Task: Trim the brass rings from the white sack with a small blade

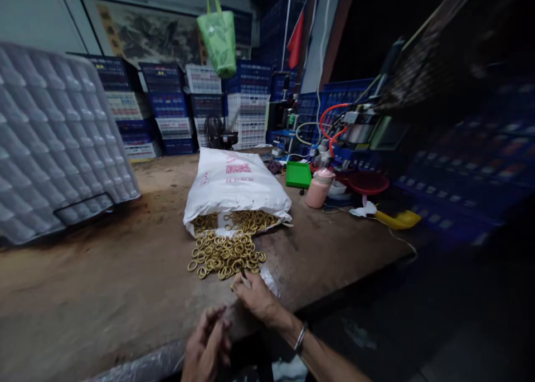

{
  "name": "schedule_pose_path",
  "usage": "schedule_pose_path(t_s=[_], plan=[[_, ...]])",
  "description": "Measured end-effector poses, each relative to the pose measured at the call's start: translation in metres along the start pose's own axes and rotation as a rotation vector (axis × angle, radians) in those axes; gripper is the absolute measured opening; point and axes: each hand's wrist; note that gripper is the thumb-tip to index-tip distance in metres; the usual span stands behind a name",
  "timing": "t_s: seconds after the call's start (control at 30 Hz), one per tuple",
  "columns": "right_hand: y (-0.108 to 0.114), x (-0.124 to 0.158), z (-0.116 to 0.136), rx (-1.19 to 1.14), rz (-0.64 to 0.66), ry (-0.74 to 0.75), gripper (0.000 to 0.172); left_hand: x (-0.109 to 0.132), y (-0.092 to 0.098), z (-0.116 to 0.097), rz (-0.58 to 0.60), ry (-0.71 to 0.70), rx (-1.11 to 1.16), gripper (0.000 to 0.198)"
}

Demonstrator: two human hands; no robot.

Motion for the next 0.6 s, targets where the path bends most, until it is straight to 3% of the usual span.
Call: schedule_pose_path(t_s=[0.07, 0.17, 0.3, 0.37, 0.47, 0.6], plan=[[0.003, 0.006, 0.000, -0.176, 0.107, -0.094, 0.018, -0.010, -0.005, -0.005, -0.077, -0.147, -0.034, 0.058], [0.006, 0.014, -0.001, -0.370, 0.261, -0.204, 0.027, -0.021, -0.009, -0.008, -0.060, -0.177, -0.030, 0.062], [0.006, 0.020, -0.003, -0.448, 0.341, -0.237, 0.032, -0.023, -0.011, -0.003, 0.098, -0.149, 0.066, 0.041], [0.005, 0.020, -0.005, -0.490, 0.370, -0.235, 0.033, -0.020, -0.013, -0.002, 0.103, -0.122, 0.117, 0.031], [0.003, 0.020, -0.007, -0.493, 0.375, -0.239, 0.031, -0.016, -0.017, -0.008, 0.051, -0.083, 0.189, 0.031], [0.000, 0.016, -0.009, -0.270, 0.228, -0.191, 0.019, -0.013, -0.020, -0.017, -0.011, -0.097, 0.137, 0.037]])
Point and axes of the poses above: each hand's wrist, its own x-axis away from the middle knuckle, its own y-axis out of the back of the hand, z = x × y, and after that the axes turned 5 degrees about -y, right-handed
